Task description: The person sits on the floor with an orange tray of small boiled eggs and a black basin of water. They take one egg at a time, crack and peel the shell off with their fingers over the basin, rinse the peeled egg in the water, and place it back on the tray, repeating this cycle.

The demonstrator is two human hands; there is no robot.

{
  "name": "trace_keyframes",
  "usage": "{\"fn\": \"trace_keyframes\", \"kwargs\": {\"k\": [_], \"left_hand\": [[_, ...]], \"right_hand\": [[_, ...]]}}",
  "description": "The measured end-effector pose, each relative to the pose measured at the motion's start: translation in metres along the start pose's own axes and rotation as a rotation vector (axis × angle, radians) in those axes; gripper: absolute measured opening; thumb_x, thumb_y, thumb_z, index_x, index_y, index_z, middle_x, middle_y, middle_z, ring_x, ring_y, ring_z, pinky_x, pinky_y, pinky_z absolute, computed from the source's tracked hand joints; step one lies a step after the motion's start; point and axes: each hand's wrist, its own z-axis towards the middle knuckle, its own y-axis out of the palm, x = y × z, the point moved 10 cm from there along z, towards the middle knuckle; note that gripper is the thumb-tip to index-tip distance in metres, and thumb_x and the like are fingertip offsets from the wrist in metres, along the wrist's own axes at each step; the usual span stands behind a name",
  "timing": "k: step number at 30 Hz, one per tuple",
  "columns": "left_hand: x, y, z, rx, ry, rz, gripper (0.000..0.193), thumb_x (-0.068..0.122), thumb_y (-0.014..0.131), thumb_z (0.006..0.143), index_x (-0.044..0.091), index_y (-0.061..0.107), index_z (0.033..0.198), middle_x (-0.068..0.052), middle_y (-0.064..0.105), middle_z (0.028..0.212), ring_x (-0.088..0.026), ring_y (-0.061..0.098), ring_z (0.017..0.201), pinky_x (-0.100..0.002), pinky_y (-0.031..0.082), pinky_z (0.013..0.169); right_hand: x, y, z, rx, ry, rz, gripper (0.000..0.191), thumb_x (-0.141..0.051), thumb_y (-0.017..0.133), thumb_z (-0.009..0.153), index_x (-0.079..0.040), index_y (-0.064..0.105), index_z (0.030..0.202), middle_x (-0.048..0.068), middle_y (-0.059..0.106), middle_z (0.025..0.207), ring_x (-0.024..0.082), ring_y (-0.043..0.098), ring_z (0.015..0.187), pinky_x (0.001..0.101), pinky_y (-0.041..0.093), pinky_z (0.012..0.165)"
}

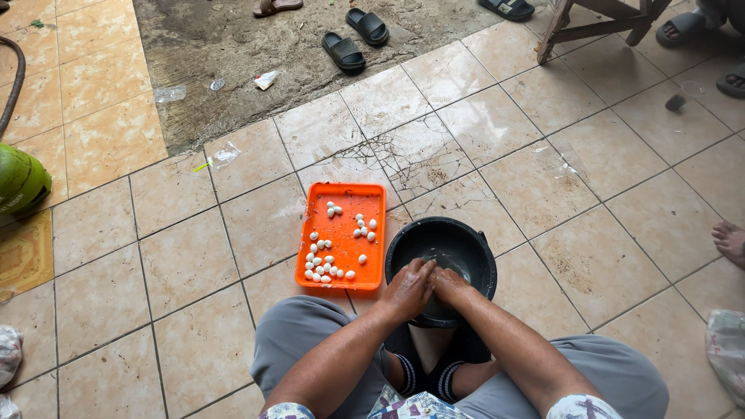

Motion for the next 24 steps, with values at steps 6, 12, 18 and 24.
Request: {"fn": "trace_keyframes", "kwargs": {"k": [6,12,18,24], "left_hand": [[0.002,0.016,0.003,-0.081,0.014,0.002,0.054,0.009,0.058,0.095,0.002,0.049,0.147,-0.025,0.053,0.144,-0.041,0.055,0.131,-0.046,0.048,0.110],[0.003,0.021,0.003,-0.115,0.027,0.038,0.054,0.010,0.061,0.093,0.003,0.050,0.146,-0.024,0.054,0.142,-0.041,0.054,0.131,-0.047,0.047,0.109],[0.002,0.018,0.002,-0.100,0.037,0.051,0.054,0.011,0.063,0.091,0.003,0.052,0.143,-0.024,0.054,0.141,-0.041,0.052,0.133,-0.048,0.046,0.109],[-0.007,0.025,0.005,-0.136,-0.024,0.014,0.050,0.013,0.061,0.095,0.001,0.051,0.142,-0.025,0.053,0.140,-0.040,0.051,0.132,-0.048,0.043,0.110]], "right_hand": [[-0.003,-0.001,0.013,-0.129,0.042,0.084,0.035,-0.016,0.062,0.093,-0.013,0.065,0.128,0.018,0.062,0.132,0.037,0.063,0.120,0.0457,0.053,0.099],[-0.005,0.002,0.014,-0.186,0.050,0.119,0.034,-0.016,0.063,0.092,-0.013,0.066,0.126,0.017,0.065,0.130,0.035,0.065,0.119,0.0446,0.053,0.098],[-0.004,0.009,0.014,-0.219,0.062,0.136,0.033,-0.016,0.063,0.091,-0.014,0.068,0.124,0.016,0.068,0.128,0.033,0.066,0.119,0.0434,0.054,0.098],[0.003,0.019,0.005,-0.219,0.077,0.134,0.032,-0.016,0.064,0.090,-0.015,0.070,0.122,0.015,0.071,0.126,0.032,0.068,0.118,0.0423,0.055,0.097]]}}
